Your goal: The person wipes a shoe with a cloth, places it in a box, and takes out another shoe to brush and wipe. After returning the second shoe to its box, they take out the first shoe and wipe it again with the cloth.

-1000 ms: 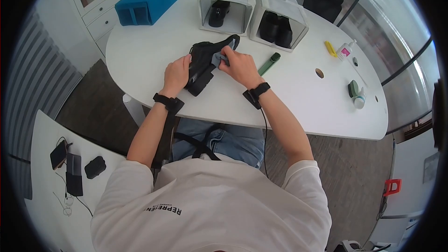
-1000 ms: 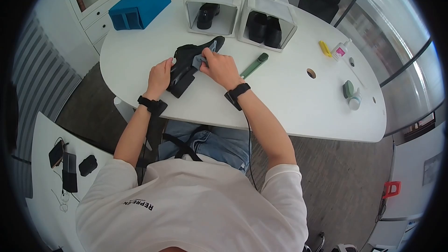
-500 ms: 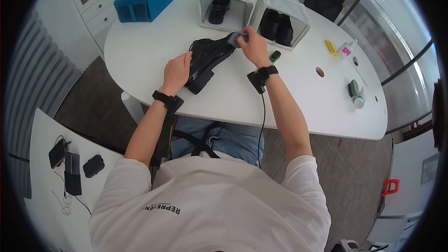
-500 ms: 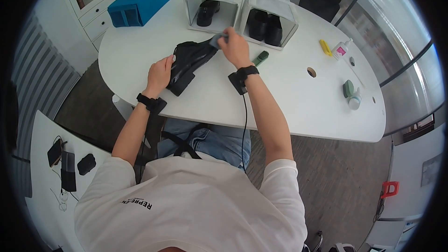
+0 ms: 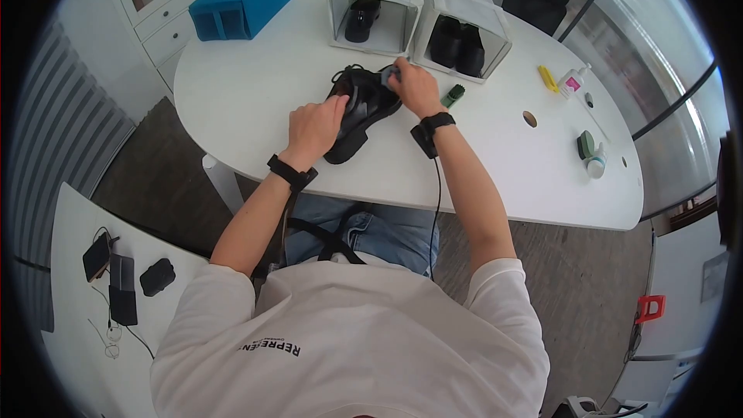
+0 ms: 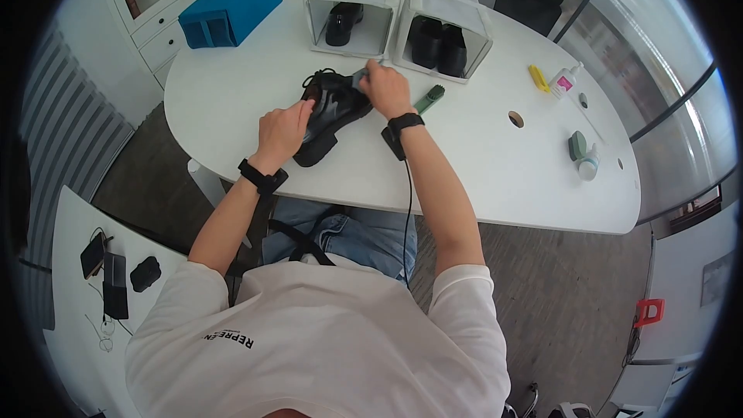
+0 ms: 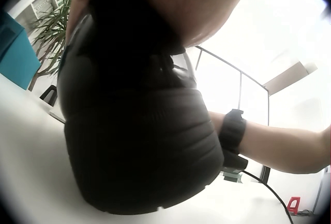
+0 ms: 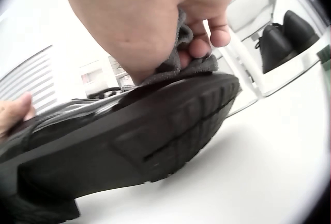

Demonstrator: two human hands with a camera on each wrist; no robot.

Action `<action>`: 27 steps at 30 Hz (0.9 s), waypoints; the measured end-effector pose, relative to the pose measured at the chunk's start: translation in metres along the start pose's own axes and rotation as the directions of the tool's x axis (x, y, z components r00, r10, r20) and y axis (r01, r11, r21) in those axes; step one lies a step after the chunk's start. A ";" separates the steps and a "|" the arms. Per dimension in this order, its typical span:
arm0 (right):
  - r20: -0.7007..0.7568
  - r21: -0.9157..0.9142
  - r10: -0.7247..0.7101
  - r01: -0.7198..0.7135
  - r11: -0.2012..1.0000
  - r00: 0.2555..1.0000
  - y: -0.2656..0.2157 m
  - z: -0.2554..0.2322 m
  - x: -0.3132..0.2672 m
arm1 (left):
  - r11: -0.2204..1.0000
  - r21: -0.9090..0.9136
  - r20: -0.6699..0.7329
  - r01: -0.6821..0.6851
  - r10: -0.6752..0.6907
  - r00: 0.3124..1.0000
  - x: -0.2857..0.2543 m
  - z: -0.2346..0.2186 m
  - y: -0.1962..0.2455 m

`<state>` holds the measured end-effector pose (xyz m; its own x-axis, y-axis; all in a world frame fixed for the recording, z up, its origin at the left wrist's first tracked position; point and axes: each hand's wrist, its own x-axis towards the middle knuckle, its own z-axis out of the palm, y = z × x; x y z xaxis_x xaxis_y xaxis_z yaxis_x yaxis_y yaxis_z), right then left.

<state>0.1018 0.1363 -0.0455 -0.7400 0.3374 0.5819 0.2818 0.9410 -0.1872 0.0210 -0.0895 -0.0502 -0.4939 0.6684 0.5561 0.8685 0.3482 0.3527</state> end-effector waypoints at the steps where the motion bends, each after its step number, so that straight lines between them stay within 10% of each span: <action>1: 0.025 0.004 0.047 -0.047 0.999 0.999 0.012 0.003 -0.001 | 0.999 0.020 -0.015 -0.042 0.042 0.999 0.000 -0.001 0.008; 11: 0.085 0.083 0.262 -0.269 0.960 0.961 0.058 0.029 -0.024 | 0.965 0.139 -0.036 -0.222 0.229 0.973 -0.002 0.008 0.016; 27: -0.039 0.217 -0.133 0.138 0.966 0.990 -0.076 0.004 -0.053 | 0.965 0.261 0.247 -0.033 -0.034 0.968 0.034 0.006 -0.003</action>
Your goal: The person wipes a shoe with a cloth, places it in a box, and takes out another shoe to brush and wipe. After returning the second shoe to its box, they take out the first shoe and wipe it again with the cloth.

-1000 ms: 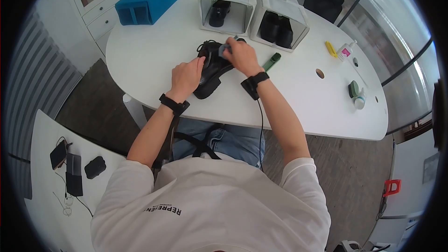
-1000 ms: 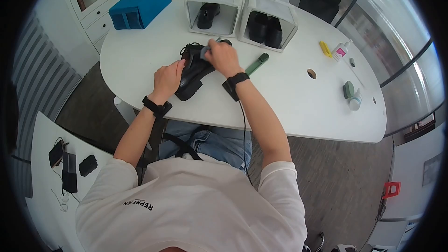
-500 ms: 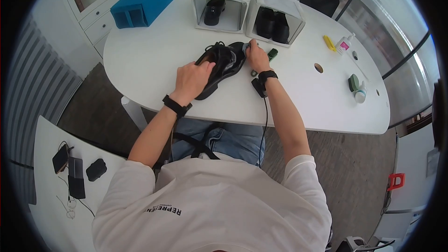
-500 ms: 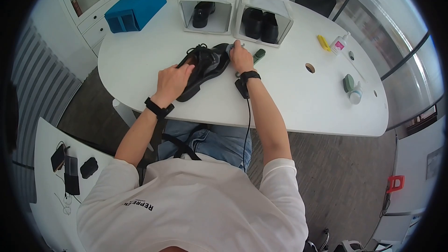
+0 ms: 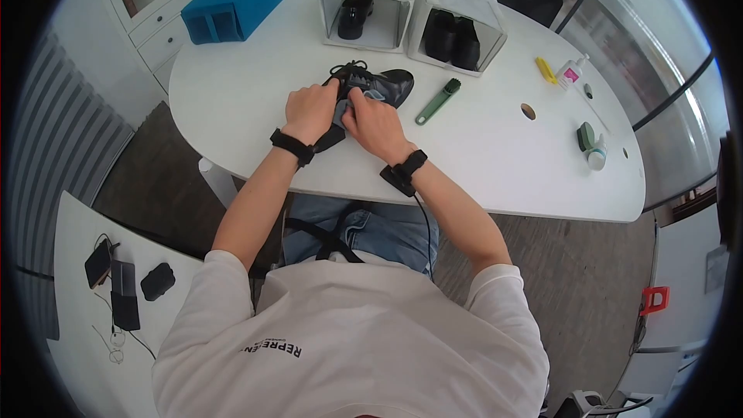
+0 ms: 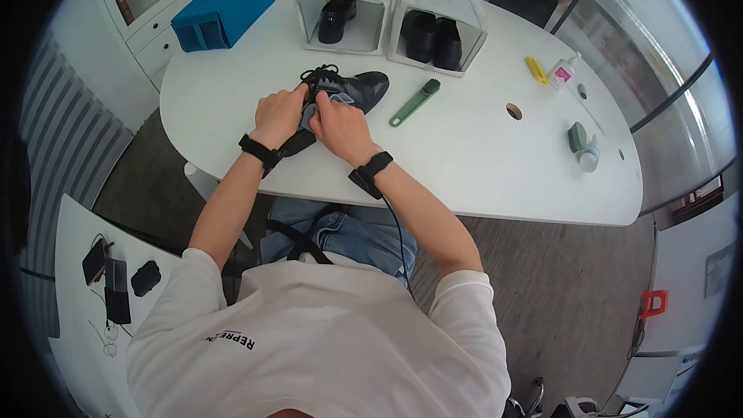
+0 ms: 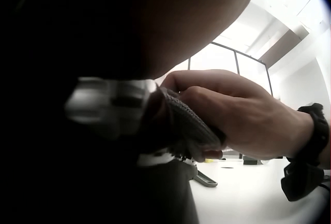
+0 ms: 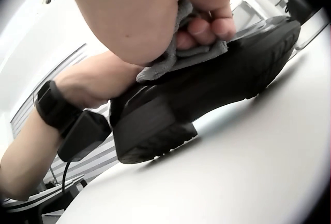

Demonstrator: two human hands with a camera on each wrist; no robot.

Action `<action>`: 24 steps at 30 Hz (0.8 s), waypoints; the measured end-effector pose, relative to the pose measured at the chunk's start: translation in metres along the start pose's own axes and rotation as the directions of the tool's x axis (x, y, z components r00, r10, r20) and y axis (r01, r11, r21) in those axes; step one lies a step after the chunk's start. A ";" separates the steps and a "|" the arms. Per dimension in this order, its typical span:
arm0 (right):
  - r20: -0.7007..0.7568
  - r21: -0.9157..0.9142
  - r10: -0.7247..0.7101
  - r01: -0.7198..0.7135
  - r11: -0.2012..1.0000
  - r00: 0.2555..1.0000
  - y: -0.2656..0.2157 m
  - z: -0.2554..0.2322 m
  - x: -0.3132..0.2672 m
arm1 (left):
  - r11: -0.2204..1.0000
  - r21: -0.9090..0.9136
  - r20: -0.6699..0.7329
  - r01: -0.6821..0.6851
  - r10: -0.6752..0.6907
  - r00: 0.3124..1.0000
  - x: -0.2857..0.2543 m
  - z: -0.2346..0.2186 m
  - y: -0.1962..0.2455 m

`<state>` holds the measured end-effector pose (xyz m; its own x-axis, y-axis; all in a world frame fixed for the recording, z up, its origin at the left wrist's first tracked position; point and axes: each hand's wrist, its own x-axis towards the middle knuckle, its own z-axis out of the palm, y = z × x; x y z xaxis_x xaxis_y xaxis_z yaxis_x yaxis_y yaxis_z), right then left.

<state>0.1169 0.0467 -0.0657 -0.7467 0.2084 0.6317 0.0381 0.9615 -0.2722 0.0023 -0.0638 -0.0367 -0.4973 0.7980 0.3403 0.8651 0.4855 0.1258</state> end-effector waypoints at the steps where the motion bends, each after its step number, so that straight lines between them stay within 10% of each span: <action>1: 0.029 0.034 -0.021 0.020 0.999 0.999 -0.001 0.001 -0.002 | 1.000 0.004 0.020 0.004 -0.004 1.000 0.002 0.000 0.000; 12: -0.004 -0.228 0.152 -0.149 0.962 0.988 0.070 -0.019 0.028 | 0.991 -0.130 0.043 0.011 -0.006 0.999 0.022 -0.003 -0.024; 19: -0.247 -0.468 -0.087 -0.040 0.883 0.965 0.099 -0.016 0.035 | 0.993 -0.110 0.056 0.036 -0.030 0.998 0.021 -0.002 -0.024; 24: -0.158 -0.405 0.032 -0.094 0.909 0.987 0.107 -0.005 0.034 | 0.994 -0.109 0.035 0.020 -0.017 0.999 0.022 0.002 -0.023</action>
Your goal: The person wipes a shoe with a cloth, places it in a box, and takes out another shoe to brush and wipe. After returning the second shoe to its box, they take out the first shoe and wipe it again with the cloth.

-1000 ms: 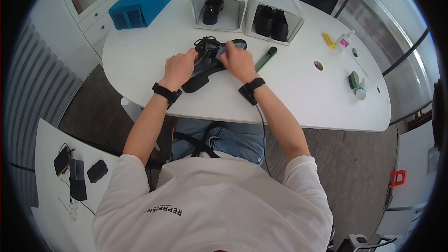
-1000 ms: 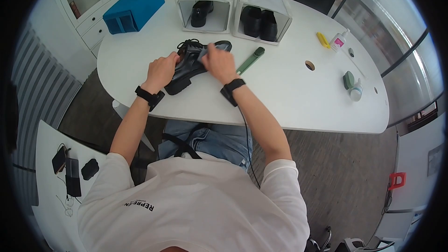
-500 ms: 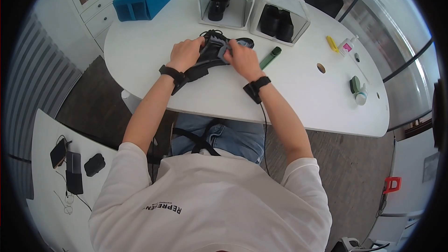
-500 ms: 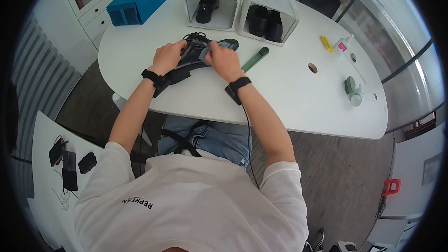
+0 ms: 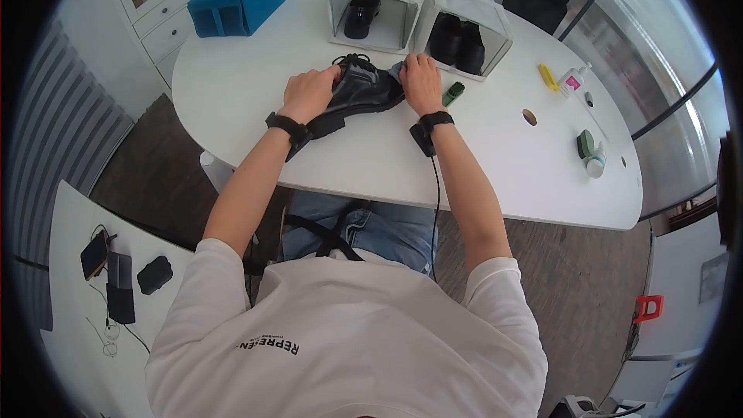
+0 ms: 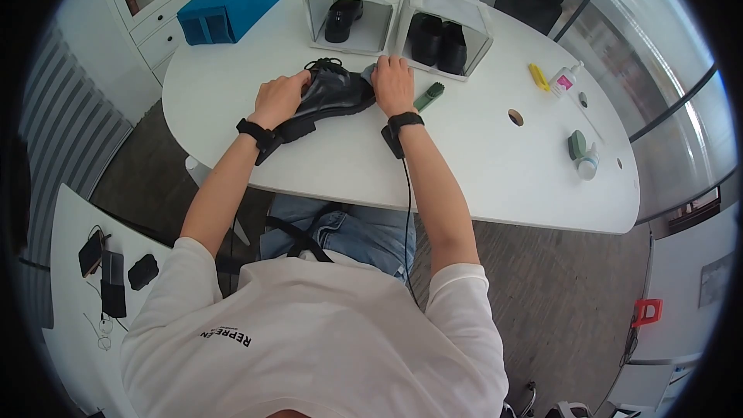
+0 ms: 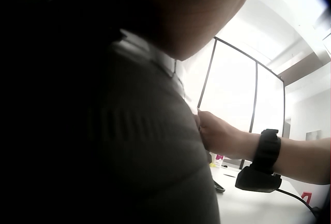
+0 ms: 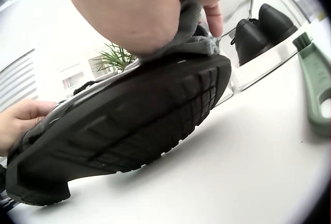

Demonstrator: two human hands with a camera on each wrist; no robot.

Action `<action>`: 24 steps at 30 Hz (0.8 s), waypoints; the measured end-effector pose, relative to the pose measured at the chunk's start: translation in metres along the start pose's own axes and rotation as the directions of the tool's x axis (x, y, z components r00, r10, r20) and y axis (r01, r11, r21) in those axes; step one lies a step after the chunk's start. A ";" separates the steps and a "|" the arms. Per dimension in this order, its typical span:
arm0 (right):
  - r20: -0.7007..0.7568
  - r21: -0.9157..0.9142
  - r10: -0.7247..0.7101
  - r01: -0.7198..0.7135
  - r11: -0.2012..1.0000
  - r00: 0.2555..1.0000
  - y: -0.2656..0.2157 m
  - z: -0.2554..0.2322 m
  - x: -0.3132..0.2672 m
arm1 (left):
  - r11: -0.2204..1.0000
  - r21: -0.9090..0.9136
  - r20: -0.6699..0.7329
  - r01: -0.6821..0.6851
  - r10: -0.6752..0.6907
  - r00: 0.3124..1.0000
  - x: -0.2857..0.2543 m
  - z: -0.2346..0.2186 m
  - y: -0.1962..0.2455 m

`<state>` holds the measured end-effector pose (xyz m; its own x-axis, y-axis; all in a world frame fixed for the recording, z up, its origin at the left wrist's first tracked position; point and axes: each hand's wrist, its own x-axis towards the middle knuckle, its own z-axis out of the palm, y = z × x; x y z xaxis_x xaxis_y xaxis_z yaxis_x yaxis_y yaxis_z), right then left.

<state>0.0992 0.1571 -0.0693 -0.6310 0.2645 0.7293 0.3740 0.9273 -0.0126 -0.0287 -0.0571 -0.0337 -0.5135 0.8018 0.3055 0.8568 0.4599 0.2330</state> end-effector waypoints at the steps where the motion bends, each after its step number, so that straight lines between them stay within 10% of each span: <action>1: -0.006 -0.023 -0.008 0.008 1.000 1.000 -0.004 -0.002 0.000 | 1.000 0.022 -0.003 -0.004 0.004 1.000 -0.002 -0.001 0.002; 14: 0.015 0.333 -0.027 0.020 0.943 1.000 -0.066 -0.030 -0.018 | 0.998 0.069 0.036 0.007 -0.009 0.999 -0.003 -0.002 0.007; 24: 0.034 0.250 0.036 -0.043 0.967 0.999 -0.006 -0.016 -0.019 | 0.996 0.083 0.024 -0.034 0.032 0.999 -0.005 -0.002 0.007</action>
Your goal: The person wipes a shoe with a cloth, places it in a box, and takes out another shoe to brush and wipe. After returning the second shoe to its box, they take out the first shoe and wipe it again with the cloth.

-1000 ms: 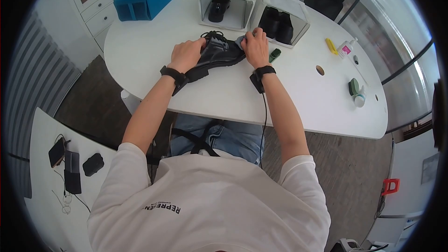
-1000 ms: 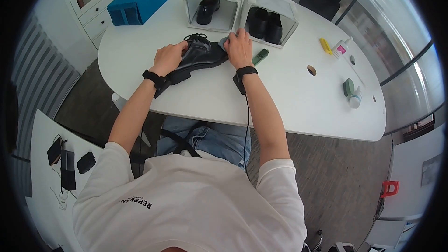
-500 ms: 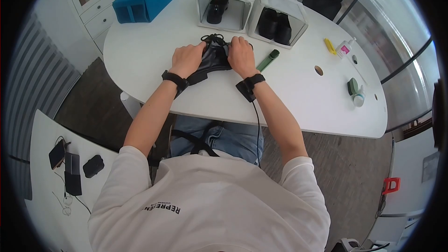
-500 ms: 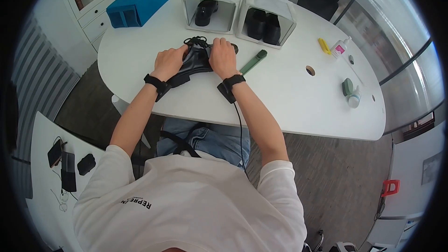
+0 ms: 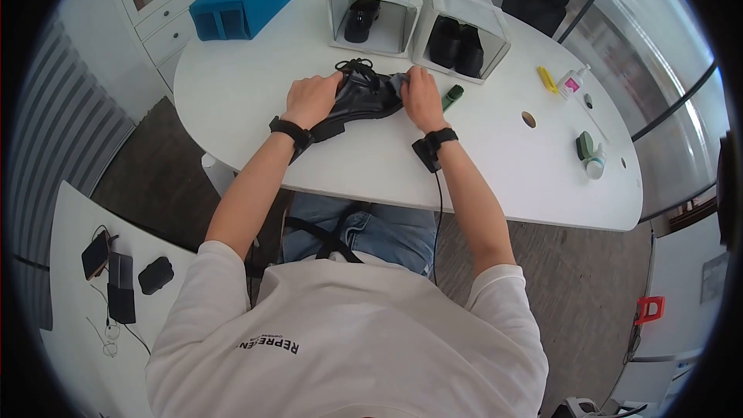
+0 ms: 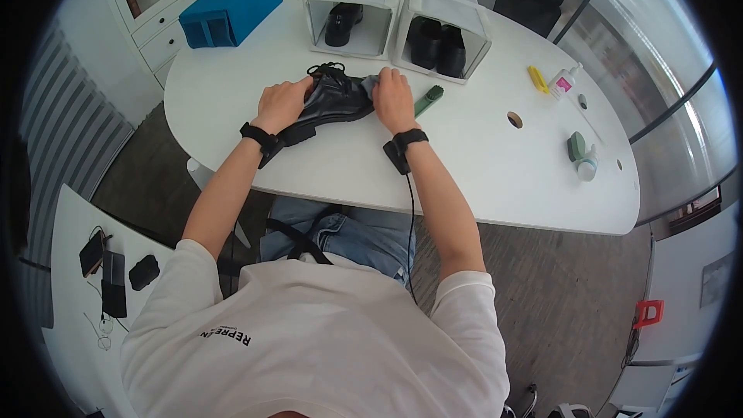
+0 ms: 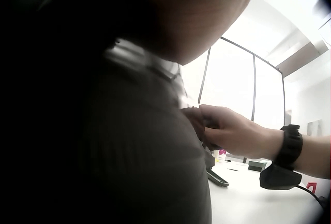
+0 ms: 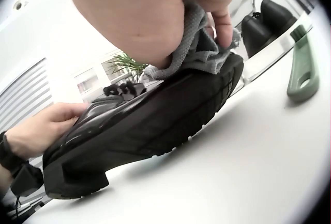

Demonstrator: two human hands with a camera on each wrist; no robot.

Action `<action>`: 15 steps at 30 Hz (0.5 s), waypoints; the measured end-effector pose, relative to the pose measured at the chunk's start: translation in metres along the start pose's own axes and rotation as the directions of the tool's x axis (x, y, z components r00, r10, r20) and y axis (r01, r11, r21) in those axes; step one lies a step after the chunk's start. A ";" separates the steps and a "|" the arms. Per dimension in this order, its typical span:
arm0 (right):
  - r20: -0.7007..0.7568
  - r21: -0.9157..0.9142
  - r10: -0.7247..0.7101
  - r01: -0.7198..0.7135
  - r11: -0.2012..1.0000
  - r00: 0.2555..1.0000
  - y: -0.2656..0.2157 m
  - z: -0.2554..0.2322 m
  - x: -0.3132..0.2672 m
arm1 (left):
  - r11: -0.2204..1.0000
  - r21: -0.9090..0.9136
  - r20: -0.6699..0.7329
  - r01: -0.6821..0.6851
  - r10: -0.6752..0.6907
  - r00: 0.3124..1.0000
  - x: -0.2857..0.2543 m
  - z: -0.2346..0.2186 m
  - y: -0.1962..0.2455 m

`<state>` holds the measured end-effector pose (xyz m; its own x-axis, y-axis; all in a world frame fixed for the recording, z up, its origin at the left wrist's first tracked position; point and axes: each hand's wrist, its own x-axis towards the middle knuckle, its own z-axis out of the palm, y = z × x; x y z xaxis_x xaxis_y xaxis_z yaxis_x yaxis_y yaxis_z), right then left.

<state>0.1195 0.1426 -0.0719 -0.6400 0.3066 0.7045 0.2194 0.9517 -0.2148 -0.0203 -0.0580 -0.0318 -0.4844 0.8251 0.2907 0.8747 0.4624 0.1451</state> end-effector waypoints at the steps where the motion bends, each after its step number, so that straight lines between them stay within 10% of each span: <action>1: 0.000 0.000 0.000 0.000 1.000 1.000 0.007 0.004 0.002 | 1.000 0.005 -0.011 0.000 0.000 1.000 -0.001 0.000 0.001; 13: 0.010 -0.085 0.160 -0.159 0.984 0.987 0.032 0.026 0.018 | 0.994 -0.100 0.068 0.054 -0.047 0.997 -0.002 -0.020 0.016; 15: 0.188 0.030 0.125 -0.133 0.991 0.974 0.015 0.024 0.015 | 0.984 -0.172 0.061 -0.053 0.064 0.996 -0.002 -0.026 0.019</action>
<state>0.0954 0.1616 -0.0801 -0.7343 0.4206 0.5328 0.2801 0.9027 -0.3266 -0.0024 -0.0597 -0.0057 -0.4271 0.8714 0.2412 0.8887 0.3554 0.2898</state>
